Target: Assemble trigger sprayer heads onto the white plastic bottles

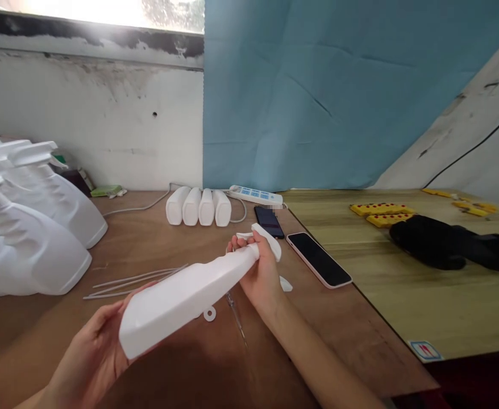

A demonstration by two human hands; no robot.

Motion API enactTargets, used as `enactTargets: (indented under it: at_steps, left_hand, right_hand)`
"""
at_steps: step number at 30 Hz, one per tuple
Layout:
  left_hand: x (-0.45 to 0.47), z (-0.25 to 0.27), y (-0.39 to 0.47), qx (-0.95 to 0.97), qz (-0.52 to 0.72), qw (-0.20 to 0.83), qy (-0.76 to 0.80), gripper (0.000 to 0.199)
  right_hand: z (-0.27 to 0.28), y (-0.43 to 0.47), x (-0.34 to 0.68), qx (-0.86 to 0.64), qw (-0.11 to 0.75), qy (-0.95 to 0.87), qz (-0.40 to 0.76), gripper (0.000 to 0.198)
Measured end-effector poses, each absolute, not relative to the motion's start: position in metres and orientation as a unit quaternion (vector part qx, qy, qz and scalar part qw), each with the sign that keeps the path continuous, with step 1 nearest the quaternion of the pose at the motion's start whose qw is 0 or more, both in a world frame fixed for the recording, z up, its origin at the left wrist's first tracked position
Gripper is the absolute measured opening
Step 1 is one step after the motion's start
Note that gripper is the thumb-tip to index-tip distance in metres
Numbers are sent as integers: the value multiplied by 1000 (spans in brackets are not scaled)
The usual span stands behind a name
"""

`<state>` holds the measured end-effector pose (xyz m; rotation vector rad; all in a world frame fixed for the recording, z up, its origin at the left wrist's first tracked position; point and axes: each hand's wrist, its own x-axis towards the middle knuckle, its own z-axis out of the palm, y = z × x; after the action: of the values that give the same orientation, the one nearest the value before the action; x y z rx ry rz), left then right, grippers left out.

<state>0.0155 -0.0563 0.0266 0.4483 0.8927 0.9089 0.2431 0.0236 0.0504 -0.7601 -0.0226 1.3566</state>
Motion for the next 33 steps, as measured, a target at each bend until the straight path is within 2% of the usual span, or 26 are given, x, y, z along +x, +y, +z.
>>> enactTargets:
  at_steps: [2, 3, 5, 7, 8, 9, 11, 13, 15, 17, 20, 27, 30, 33]
  left_hand:
    - [11, 16, -57, 355, 441, 719, 403, 64]
    - [9, 12, -57, 442, 453, 652, 417, 68]
    - [5, 7, -56, 606, 483, 444, 450, 74]
    - [4, 7, -55, 720, 496, 248, 418, 78]
    - [5, 10, -54, 750, 499, 197, 387, 79]
    - [6, 14, -53, 757, 504, 188, 371, 80]
    - [12, 27, -52, 703, 507, 277, 415, 80]
    - [19, 42, -51, 564, 468, 445, 515, 80]
    - [22, 56, -46, 408, 413, 593, 558, 69]
    - [17, 61, -40, 289, 372, 668, 577, 57]
    - [-4, 56, -33, 222, 373, 668, 605, 46]
    - [-53, 42, -30, 177, 531, 567, 605, 33]
    - [-53, 39, -26, 102, 579, 586, 557, 30]
    - [-47, 37, -17, 23, 617, 627, 475, 35]
  right_hand:
    - [48, 23, 246, -332, 718, 9, 611, 20]
    - [48, 22, 247, -325, 716, 19, 617, 21]
    - [48, 19, 247, -311, 711, 33, 630, 24]
    - [47, 15, 245, -306, 705, 33, 639, 24]
    - [47, 14, 245, -307, 703, 28, 641, 24]
    - [46, 12, 244, -310, 701, 22, 642, 24]
    - [46, 9, 244, -318, 696, 11, 644, 25]
    - [47, 8, 247, -319, 698, -4, 642, 28]
    - [49, 7, 251, -316, 705, -12, 634, 30]
    - [52, 7, 256, -310, 719, -17, 622, 32]
    - [53, 9, 265, -303, 734, -37, 607, 34]
    - [52, 18, 291, -278, 768, -67, 572, 42]
    - [54, 16, 298, -253, 778, -86, 569, 45]
    - [52, 13, 295, -239, 768, -97, 585, 45]
